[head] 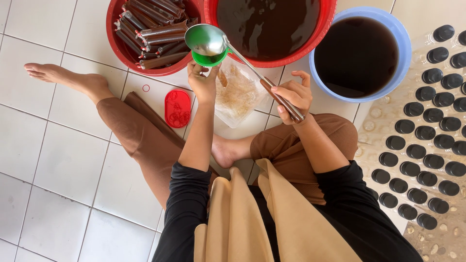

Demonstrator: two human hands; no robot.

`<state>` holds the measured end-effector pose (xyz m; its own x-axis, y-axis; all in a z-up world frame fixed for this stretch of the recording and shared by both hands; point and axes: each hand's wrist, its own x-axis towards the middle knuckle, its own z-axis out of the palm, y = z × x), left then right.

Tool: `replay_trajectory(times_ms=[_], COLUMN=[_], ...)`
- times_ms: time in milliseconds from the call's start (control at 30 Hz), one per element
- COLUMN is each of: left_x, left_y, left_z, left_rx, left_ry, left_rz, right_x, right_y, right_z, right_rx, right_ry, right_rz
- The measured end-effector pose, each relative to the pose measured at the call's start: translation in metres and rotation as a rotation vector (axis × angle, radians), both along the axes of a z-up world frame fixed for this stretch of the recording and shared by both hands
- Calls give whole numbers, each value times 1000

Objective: Filling small plastic bags with liquid using a funnel and ladle, then tying them with rubber bands

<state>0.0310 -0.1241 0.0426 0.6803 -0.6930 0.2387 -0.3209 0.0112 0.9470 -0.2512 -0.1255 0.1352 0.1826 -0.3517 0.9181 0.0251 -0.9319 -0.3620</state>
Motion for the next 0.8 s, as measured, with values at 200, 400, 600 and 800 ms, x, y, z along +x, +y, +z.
replay_trajectory(times_ms=[200,400,600,800], left_x=[-3,-10,-18,-29], left_y=[-1,-5,-6,-3], left_z=[-8,-25,-22,3], left_rx=[-35,-21,18,115], left_ry=[66,82,69,154], left_rz=[-5,-11,-34,-71], right_x=[-2,-11,-32,-34], right_y=[-3,-10,-34,-42], right_z=[-19,-27,-42,-14], right_rx=[25,284,452,764], right_ry=[-93,-222,-349,-254], right_rz=[-16,16,-25,-207])
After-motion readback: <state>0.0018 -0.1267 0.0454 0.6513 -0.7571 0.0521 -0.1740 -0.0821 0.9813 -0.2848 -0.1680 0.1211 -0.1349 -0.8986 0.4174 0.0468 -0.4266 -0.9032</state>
